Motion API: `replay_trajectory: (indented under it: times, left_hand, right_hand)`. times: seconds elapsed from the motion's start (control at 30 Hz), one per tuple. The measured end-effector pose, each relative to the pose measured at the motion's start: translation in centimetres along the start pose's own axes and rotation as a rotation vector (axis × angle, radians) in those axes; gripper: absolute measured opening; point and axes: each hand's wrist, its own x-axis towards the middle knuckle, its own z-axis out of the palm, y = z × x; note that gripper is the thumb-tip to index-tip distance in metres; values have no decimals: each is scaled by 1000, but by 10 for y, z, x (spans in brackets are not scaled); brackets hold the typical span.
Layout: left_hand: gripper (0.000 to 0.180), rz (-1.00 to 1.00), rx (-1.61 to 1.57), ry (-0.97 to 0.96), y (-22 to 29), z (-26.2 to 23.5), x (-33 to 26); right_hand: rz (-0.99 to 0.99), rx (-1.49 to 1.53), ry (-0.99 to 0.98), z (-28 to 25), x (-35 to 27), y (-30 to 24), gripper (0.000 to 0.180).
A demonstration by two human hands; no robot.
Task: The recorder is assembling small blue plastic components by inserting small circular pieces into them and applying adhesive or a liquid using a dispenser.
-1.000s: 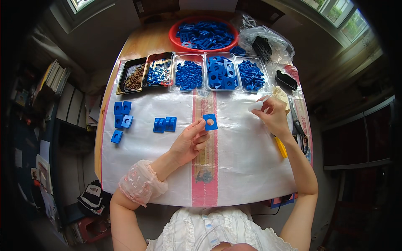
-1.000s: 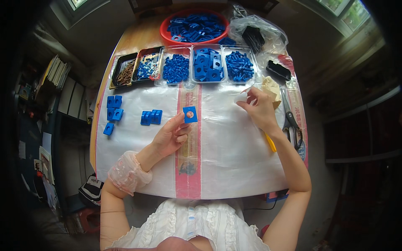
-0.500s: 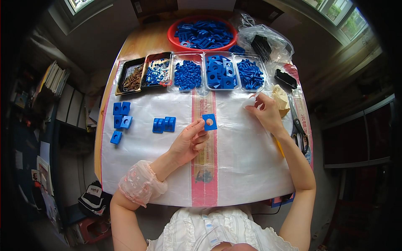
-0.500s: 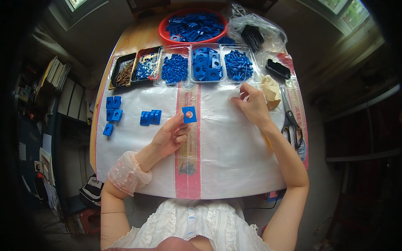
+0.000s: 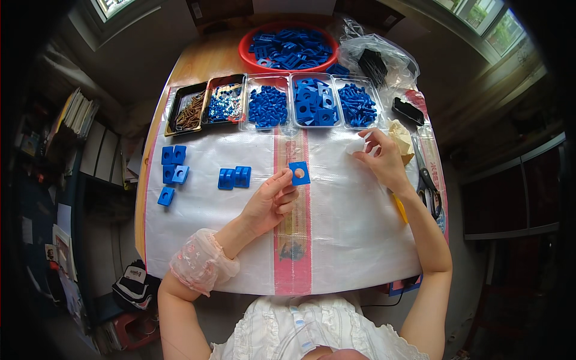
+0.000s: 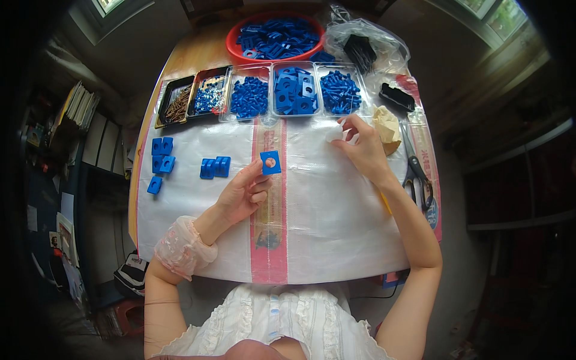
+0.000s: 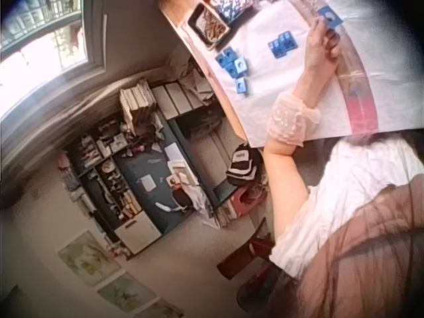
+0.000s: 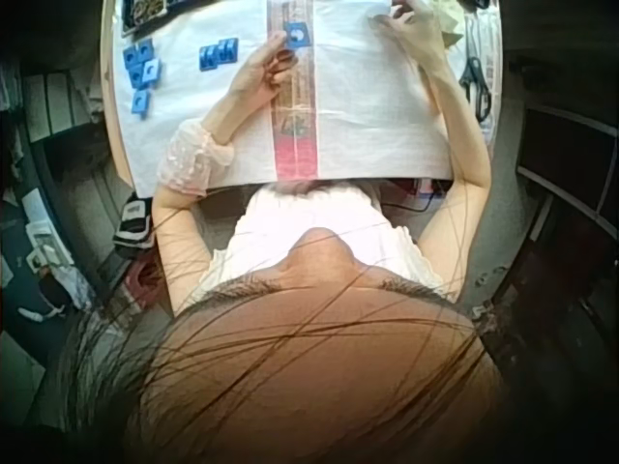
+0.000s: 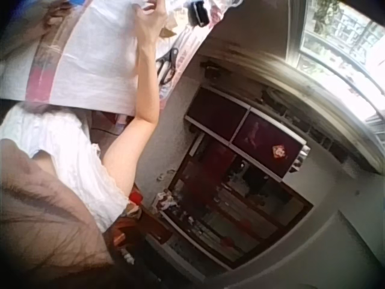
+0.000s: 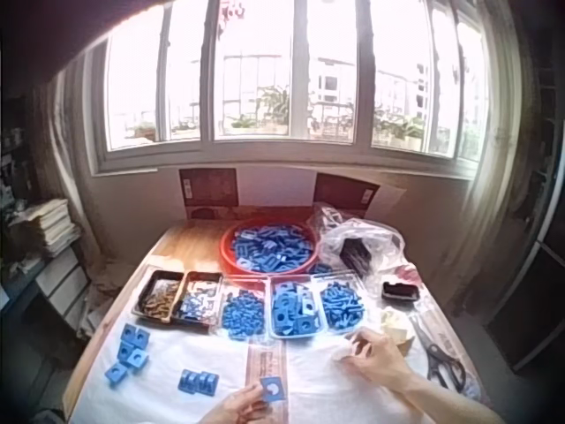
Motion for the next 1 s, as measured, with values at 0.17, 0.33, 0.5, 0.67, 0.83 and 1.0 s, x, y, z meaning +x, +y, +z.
replay_trajectory:
  times: [0.17, 0.33, 0.5, 0.67, 0.83, 1.0]
  left_hand:
    - [17, -2, -2, -22, 0, -2, 0]
    - [19, 1, 33, -6, -1, 0, -2]
    - [21, -27, 21, -29, -5, 7, -8]
    - [26, -17, 18, -57, -5, 14, -14]
    - [28, 10, -16, -93, -4, 9, -14]
    - [29, -38, 29, -28, -5, 11, -17]
  right_hand:
    - [-36, 93, 153, -8, -9, 3, 44]
    - [-38, 456, 279, -6, -50, -7, 34]
    - [109, 946, -345, 34, -82, -36, 44]
    - [163, 1157, -471, 64, -77, -53, 66]
    - [161, 1256, -462, 78, -66, -63, 74]
    - [168, 1293, -454, 83, -59, -63, 75]
